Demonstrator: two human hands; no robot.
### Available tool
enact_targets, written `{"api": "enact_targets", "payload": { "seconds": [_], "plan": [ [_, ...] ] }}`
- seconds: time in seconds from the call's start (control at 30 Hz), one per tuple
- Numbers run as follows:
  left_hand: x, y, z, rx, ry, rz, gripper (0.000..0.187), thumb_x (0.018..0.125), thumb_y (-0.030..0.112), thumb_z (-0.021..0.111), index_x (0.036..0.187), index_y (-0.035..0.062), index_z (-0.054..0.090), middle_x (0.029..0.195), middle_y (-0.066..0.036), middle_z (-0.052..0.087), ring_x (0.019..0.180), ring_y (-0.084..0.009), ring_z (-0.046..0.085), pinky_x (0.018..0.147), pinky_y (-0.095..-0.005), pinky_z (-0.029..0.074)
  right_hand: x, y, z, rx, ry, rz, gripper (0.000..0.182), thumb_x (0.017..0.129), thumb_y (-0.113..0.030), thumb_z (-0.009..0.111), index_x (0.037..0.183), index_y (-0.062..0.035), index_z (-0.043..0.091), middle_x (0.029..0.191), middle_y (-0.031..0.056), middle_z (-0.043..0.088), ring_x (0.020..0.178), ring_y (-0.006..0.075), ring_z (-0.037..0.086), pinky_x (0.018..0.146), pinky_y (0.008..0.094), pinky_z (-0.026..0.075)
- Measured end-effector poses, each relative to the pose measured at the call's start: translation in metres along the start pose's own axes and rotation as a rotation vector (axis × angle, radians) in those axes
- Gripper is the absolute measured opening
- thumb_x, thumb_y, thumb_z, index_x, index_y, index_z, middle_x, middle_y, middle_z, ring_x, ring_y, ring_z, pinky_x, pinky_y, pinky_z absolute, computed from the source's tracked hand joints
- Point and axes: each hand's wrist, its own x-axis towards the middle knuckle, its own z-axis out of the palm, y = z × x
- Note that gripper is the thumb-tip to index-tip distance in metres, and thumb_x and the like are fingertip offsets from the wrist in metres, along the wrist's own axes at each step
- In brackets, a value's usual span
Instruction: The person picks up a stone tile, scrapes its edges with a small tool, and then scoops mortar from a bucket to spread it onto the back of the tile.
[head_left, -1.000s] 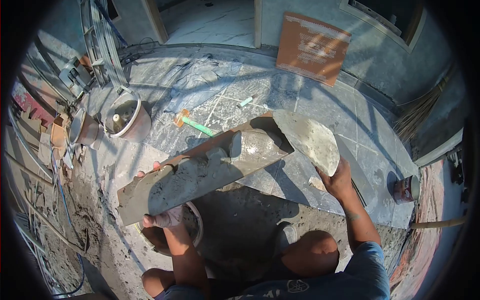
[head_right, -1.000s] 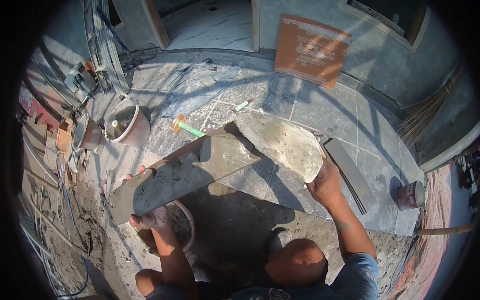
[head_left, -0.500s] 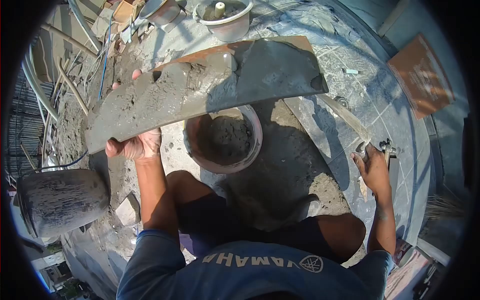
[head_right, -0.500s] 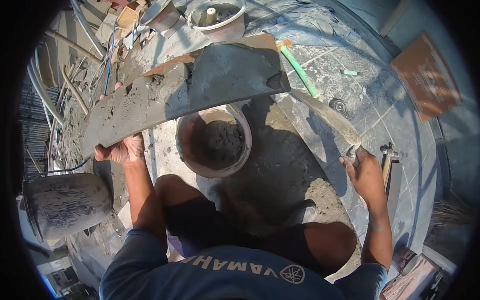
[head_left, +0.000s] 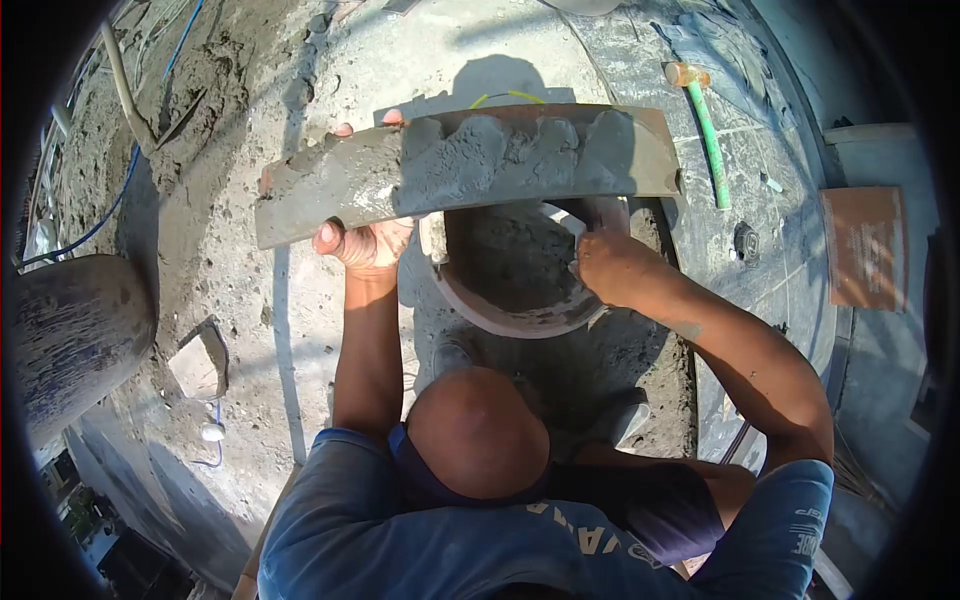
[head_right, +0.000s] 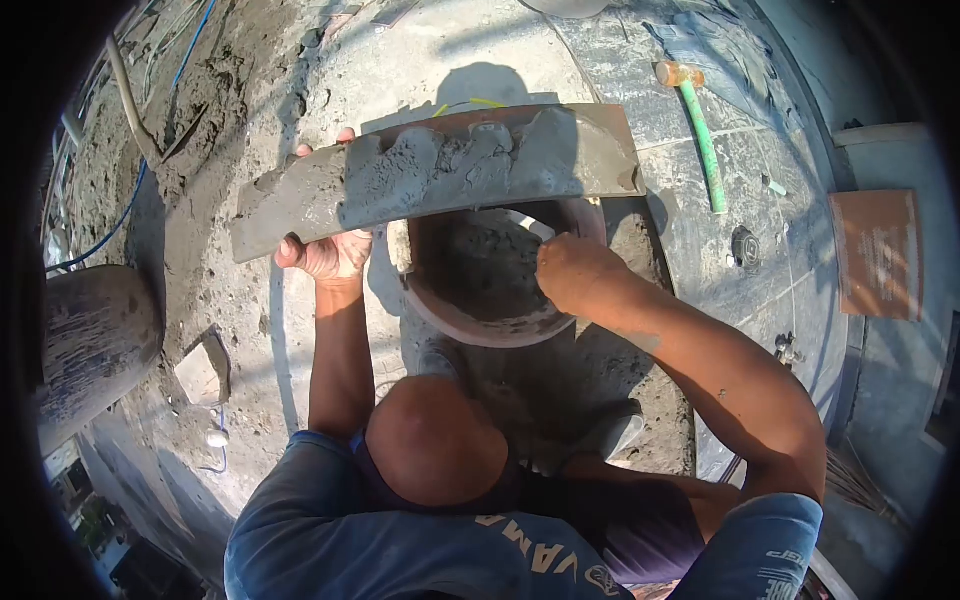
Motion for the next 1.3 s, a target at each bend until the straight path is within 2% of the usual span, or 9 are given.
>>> {"api": "enact_targets", "payload": {
  "seconds": [0.27,0.37,0.43,0.53,0.8,0.87,0.93,1.03,1.3],
  "plan": [
    [-0.005,-0.030,-0.032,0.040,0.060,0.020,0.102,0.052,0.036,0.085,0.139,0.0155,0.036,0.143,-0.029,0.033,0.131,-0.0417,0.037,0.107,-0.0554,0.034,0.037,-0.037,-0.002,0.588,-0.378,0.317,0.040,0.090,-0.029,0.055,0.087,0.0097,0.064,0.090,0.0295,0.065,0.082,0.0429,0.065,0.070,0.0478,0.053],
    [-0.004,-0.033,-0.033,0.073,0.072,0.041,0.102,0.052,0.038,0.083,0.140,0.0159,0.036,0.142,-0.029,0.034,0.130,-0.0416,0.039,0.107,-0.0550,0.034,0.044,-0.031,-0.023,0.633,-0.491,0.085,0.039,0.091,-0.030,0.056,0.084,0.0080,0.063,0.083,0.0242,0.066,0.069,0.0347,0.067,0.062,0.0427,0.053],
    [-0.005,-0.034,-0.032,0.072,0.082,0.046,0.102,0.052,0.039,0.083,0.140,0.0154,0.037,0.142,-0.029,0.034,0.130,-0.0417,0.039,0.107,-0.0551,0.034,0.040,-0.024,0.001,1.140,-0.616,0.456,0.037,0.094,-0.030,0.055,0.082,0.0045,0.062,0.074,0.0141,0.063,0.058,0.0219,0.062,0.054,0.0356,0.050],
    [-0.006,-0.033,-0.033,0.049,0.089,0.048,0.101,0.053,0.039,0.084,0.139,0.0144,0.037,0.142,-0.029,0.034,0.130,-0.0418,0.039,0.107,-0.0554,0.034,0.016,-0.018,0.011,1.391,-0.497,0.421,0.033,0.095,-0.029,0.055,0.084,0.0014,0.061,0.069,0.0060,0.058,0.055,0.0131,0.057,0.051,0.0291,0.046],
    [0.005,0.011,-0.013,-0.193,0.043,0.124,0.101,0.057,0.024,0.085,0.143,0.0113,0.033,0.152,-0.023,0.016,0.141,-0.0379,0.020,0.107,-0.0594,0.034,-0.101,0.001,0.002,1.742,-0.277,0.317,0.020,0.089,-0.020,0.066,0.092,-0.0003,0.062,0.071,0.0038,0.058,0.058,0.0118,0.056,0.053,0.0260,0.045],
    [0.009,0.030,0.001,-0.144,0.019,0.157,0.101,0.057,0.027,0.085,0.142,0.0114,0.035,0.151,-0.024,0.020,0.140,-0.0386,0.022,0.109,-0.0582,0.032,-0.138,-0.001,-0.019,1.707,-0.140,0.397,0.018,0.086,-0.015,0.069,0.091,0.0022,0.063,0.072,0.0047,0.060,0.061,0.0106,0.058,0.056,0.0263,0.046],
    [0.011,0.047,0.012,-0.098,0.005,0.198,0.101,0.056,0.030,0.086,0.142,0.0116,0.036,0.149,-0.025,0.024,0.140,-0.0393,0.023,0.111,-0.0570,0.029,-0.172,0.014,-0.003,1.207,0.298,0.037,0.014,0.083,-0.007,0.071,0.089,0.0034,0.064,0.074,0.0053,0.063,0.062,0.0092,0.059,0.056,0.0250,0.047],
    [0.008,0.060,0.026,-0.107,-0.034,0.195,0.102,0.054,0.026,0.086,0.142,0.0118,0.036,0.150,-0.023,0.025,0.139,-0.0373,0.026,0.111,-0.0566,0.028,-0.200,0.000,-0.041,1.476,0.499,0.231,0.013,0.078,-0.002,0.074,0.086,0.0019,0.066,0.067,0.0032,0.063,0.059,0.0065,0.058,0.052,0.0247,0.045],
    [-0.010,0.050,0.072,-0.038,-0.117,0.224,0.109,0.052,0.020,0.086,0.146,0.0131,0.031,0.153,-0.022,0.019,0.143,-0.0361,0.018,0.115,-0.0572,0.016,-0.154,0.008,-0.075,0.403,1.115,0.399,0.024,0.074,-0.015,0.077,0.090,-0.0009,0.065,0.072,0.0125,0.062,0.060,0.0299,0.061,0.056,0.0360,0.048]
  ]
}}
